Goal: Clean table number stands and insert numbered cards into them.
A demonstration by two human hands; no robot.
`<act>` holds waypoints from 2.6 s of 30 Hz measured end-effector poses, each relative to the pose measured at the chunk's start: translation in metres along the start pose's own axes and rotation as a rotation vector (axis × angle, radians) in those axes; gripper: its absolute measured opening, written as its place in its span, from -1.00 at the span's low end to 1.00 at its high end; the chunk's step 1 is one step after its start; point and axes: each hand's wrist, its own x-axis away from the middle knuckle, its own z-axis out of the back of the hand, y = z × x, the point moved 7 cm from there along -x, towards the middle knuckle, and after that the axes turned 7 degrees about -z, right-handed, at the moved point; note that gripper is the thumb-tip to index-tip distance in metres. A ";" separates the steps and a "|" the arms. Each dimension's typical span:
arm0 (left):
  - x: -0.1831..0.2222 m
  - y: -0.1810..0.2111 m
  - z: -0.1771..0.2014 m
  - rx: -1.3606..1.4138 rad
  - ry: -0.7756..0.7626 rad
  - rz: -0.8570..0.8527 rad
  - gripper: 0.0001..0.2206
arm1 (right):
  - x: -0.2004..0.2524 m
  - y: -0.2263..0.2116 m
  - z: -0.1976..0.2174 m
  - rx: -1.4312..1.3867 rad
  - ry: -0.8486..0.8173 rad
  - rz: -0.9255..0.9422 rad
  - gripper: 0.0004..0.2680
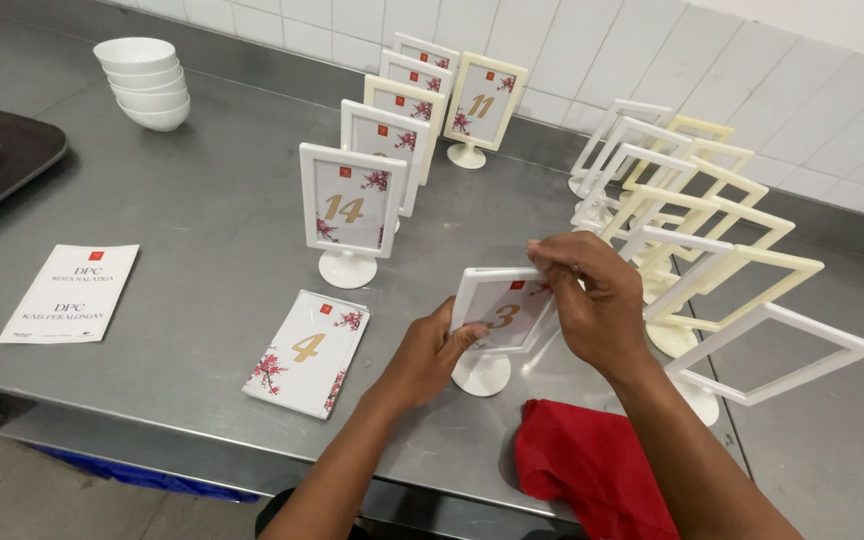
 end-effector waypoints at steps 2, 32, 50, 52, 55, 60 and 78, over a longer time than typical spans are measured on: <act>-0.001 -0.002 -0.001 0.037 0.011 0.010 -0.72 | -0.002 -0.001 0.000 -0.003 -0.003 -0.004 -0.84; 0.004 -0.003 0.000 0.013 0.028 0.070 -0.76 | 0.041 0.016 -0.001 0.013 -0.136 -0.151 -0.43; 0.006 -0.011 -0.007 -0.008 -0.013 0.141 -0.77 | 0.107 0.107 -0.019 -0.231 -0.060 -0.728 -0.70; 0.007 -0.015 -0.006 -0.018 0.014 0.138 -0.76 | 0.112 0.110 -0.024 -0.208 -0.078 -0.738 -0.69; 0.010 -0.025 -0.003 -0.067 -0.024 0.167 -0.77 | 0.124 0.102 -0.033 -0.202 -0.093 -0.793 -0.55; 0.014 -0.031 -0.006 -0.138 -0.047 0.224 -0.70 | 0.156 0.072 -0.012 0.240 0.118 -0.574 -0.75; 0.088 -0.050 0.002 -0.711 -0.011 -0.175 -0.51 | 0.112 0.131 -0.113 0.871 -0.575 -0.351 -0.62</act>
